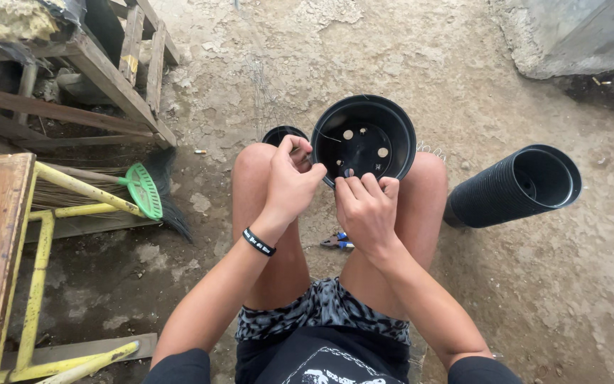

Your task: The person sits on the ground and uses pliers to cut and bend metal wires into hooks. They then thread the hooks through holes in black plastic pots and secure them by bending the wire ends.

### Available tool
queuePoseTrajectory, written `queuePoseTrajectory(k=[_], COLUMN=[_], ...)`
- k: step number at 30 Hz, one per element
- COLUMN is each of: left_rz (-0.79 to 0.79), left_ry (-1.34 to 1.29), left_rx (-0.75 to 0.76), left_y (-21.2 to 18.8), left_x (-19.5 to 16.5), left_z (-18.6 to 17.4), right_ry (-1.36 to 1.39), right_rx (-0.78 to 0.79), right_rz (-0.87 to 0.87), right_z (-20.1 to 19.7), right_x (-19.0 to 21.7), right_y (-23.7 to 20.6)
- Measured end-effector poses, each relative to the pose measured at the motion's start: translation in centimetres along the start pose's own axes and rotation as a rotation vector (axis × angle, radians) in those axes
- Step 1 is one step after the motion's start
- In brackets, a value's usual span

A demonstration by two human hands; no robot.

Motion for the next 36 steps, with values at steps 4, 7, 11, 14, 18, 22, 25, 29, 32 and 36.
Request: queuePoseTrajectory(k=[4,7,11,14,18,22,25,29,32,36], left_rz=[0.003,0.06,0.108,0.057,0.344,0.35,0.227,0.241,0.206,0.297], left_ry=[0.122,0.208,0.313,0.161,0.397,0.778,0.502,0.124,0.035,0.221], left_rx=[-0.072,-0.097,-0.112,-0.031,0.102,0.014,0.258,0.732,0.806,0.535], left_y=[-0.1,-0.3,-0.8,-2.0,-4.2,-3.8,-2.4,-2.6,-3.5,-2.9], left_x=[-0.1,-0.3,-1.4,-2.9,-7.5,-10.5,-10.8,-11.7,-11.8,-11.4], left_z=[0.8,1.2,1.8,2.8,2.8,0.5,0.3,1.2,1.1,0.6], right_ry=[-0.047,-0.064,-0.076,0.042,0.469,0.813,1.072,1.341,1.349,1.133], right_rx=[-0.004,0.018,0.032,0.077,0.191,0.336,0.347,0.299,0.194,0.332], right_rz=[-0.025,-0.037,-0.077,-0.152,-0.128,-0.17,-0.216,-0.17,-0.137,0.288], right_z=[0.3,0.5,0.4,0.1,-0.8,-2.2,-3.8,-5.5,-5.8,-3.3], right_x=[-0.1,0.0,-0.3,-2.1,-6.7,-8.6,-8.5,-8.4,-9.2,-11.1], right_y=[-0.3,-0.5,-0.3,0.3,1.0,0.6,-0.2,-0.9,-0.4,0.6])
Point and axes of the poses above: each hand's wrist, its own y-axis towards the middle knuckle, its own z-axis out of the palm, x = y × z, the point moved 4 cm from there along y, towards the middle knuckle, and after that the axes turned 10 degrees about -y, right-handed, at the moved point
